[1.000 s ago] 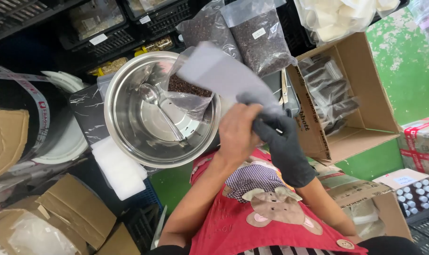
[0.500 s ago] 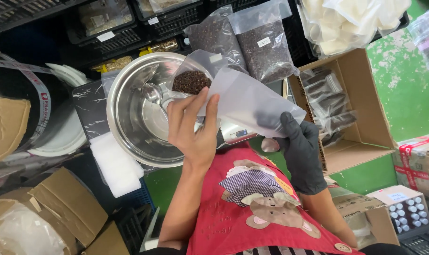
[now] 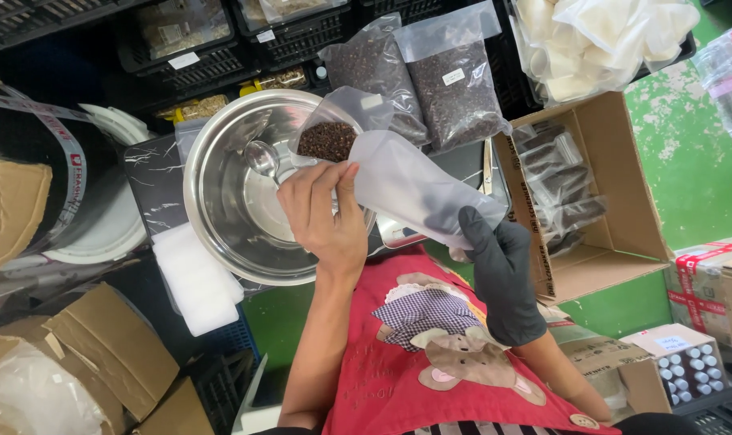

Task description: Bagging and weighing cloves from a large bowl into individual small plastic bags using a spoon and a digital scale.

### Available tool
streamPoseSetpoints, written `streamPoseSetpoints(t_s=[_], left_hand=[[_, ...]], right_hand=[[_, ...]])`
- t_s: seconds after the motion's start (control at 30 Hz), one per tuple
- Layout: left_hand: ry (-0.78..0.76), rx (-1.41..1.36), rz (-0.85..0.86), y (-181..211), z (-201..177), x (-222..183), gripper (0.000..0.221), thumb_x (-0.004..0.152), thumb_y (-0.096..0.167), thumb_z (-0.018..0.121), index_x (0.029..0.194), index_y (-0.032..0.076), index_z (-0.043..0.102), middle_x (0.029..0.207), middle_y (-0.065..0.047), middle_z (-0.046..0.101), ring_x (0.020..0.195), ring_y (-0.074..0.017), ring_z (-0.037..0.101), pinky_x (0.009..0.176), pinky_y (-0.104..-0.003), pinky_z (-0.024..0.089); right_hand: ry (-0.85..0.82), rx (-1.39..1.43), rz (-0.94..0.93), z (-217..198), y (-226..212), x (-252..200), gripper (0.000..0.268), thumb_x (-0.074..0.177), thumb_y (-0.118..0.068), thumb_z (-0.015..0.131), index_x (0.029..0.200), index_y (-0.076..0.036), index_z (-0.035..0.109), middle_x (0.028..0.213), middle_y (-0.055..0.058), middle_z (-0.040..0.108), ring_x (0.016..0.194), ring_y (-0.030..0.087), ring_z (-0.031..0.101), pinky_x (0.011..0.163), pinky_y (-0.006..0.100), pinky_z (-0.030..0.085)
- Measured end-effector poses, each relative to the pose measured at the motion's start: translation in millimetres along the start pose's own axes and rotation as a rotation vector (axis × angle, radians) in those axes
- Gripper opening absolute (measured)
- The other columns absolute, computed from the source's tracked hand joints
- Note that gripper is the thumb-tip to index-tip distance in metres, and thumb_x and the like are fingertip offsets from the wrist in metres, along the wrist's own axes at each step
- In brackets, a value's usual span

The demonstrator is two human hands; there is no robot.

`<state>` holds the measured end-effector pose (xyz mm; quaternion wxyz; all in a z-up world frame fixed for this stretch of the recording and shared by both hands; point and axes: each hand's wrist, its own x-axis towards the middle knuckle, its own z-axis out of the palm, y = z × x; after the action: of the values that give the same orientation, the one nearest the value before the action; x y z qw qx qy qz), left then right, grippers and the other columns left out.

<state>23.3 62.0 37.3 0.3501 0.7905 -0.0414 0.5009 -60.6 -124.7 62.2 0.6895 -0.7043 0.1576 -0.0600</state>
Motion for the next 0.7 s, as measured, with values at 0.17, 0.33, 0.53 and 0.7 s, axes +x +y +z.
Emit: streamPoseSetpoints(t_s=[0.17, 0.33, 0.53, 0.7], left_hand=[[0.008, 0.081, 0.003, -9, 4, -3, 0.011, 0.100, 0.018, 0.076, 0.093, 0.011, 0.078, 0.092, 0.003, 0.071, 0.089, -0.0209, 0.060, 0.084, -0.035, 0.047], [-0.020, 0.071, 0.001, -7, 3, -1, 0.007, 0.098, 0.019, 0.080, 0.098, 0.013, 0.078, 0.093, 0.004, 0.069, 0.084, -0.0207, 0.050, 0.083, -0.035, 0.048], [-0.061, 0.140, 0.039, 2, 1, -3, 0.025, 0.101, 0.019, 0.080, 0.124, 0.009, 0.076, 0.105, -0.001, 0.066, 0.090, -0.0210, 0.052, 0.082, -0.036, 0.041], [-0.028, 0.191, 0.070, 3, 0, -4, 0.024, 0.097, 0.017, 0.084, 0.120, 0.013, 0.079, 0.109, 0.000, 0.070, 0.093, -0.0211, 0.053, 0.082, -0.036, 0.040]], right_hand=[[-0.013, -0.007, 0.040, 3, 3, -5, 0.036, 0.105, -0.025, 0.072, 0.077, -0.002, 0.078, 0.058, 0.011, 0.067, 0.063, 0.012, 0.068, 0.065, 0.028, 0.058], [-0.016, -0.039, -0.032, 12, -10, -4, 0.038, 0.104, -0.026, 0.071, 0.077, -0.001, 0.076, 0.057, 0.011, 0.064, 0.062, 0.011, 0.063, 0.064, 0.029, 0.058], [-0.001, -0.085, -0.089, -1, 21, -3, 0.037, 0.108, -0.026, 0.068, 0.082, -0.002, 0.077, 0.060, 0.012, 0.065, 0.073, 0.018, 0.073, 0.070, 0.031, 0.058], [-0.022, -0.098, -0.138, 1, 21, 0, 0.036, 0.108, -0.026, 0.067, 0.082, -0.002, 0.077, 0.063, 0.014, 0.068, 0.072, 0.020, 0.074, 0.067, 0.031, 0.059]])
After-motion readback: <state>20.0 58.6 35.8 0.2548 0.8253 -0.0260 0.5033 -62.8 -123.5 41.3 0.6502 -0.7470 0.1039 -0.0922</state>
